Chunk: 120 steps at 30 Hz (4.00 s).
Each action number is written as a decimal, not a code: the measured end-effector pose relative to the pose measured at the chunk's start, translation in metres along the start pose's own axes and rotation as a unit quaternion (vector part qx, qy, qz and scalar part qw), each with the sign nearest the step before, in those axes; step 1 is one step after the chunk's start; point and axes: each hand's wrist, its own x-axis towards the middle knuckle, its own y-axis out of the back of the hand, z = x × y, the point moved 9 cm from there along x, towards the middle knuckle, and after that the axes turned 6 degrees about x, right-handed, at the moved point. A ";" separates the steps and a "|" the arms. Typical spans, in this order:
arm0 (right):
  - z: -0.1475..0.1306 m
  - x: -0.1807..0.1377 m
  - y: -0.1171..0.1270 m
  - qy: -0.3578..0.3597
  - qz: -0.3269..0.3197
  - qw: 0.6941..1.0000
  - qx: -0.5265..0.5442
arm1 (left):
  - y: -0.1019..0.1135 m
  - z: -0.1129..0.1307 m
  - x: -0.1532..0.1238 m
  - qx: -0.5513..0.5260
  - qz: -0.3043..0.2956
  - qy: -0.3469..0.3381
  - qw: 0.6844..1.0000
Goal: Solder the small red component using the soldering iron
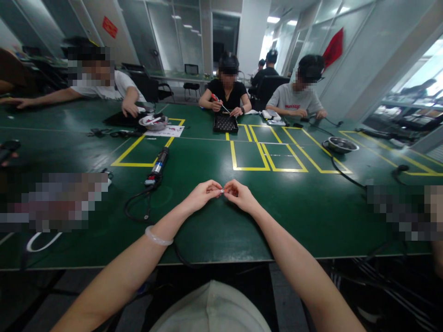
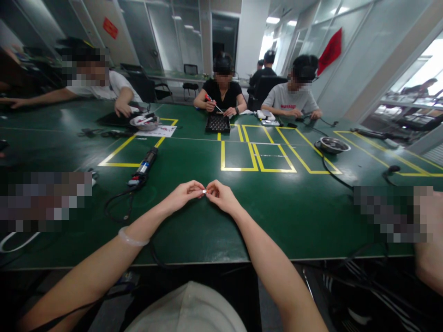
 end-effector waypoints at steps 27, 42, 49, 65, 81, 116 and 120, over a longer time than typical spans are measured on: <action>0.015 0.000 -0.006 -0.039 -0.014 0.993 0.112 | 0.003 -0.006 -0.001 0.088 -0.010 -0.011 0.996; 0.007 0.000 -0.006 -0.006 -0.022 0.999 0.038 | -0.002 -0.008 0.000 0.091 -0.029 -0.006 0.995; 0.000 -0.001 -0.003 -0.007 -0.007 1.000 0.014 | -0.002 -0.011 0.000 0.129 -0.028 -0.009 0.991; 0.000 0.000 0.001 -0.034 0.001 0.999 -0.008 | 0.209 -0.043 -0.057 0.513 0.272 0.263 0.770; 0.001 0.001 -0.004 -0.033 -0.008 0.999 -0.020 | 0.126 -0.014 -0.038 0.624 0.158 0.198 0.740; 0.002 0.000 -0.012 0.010 -0.036 0.979 -0.199 | 0.008 0.009 -0.015 0.450 0.060 0.045 0.890; 0.003 -0.001 -0.012 -0.009 -0.038 0.990 -0.133 | 0.008 0.009 -0.015 0.451 0.064 0.046 0.889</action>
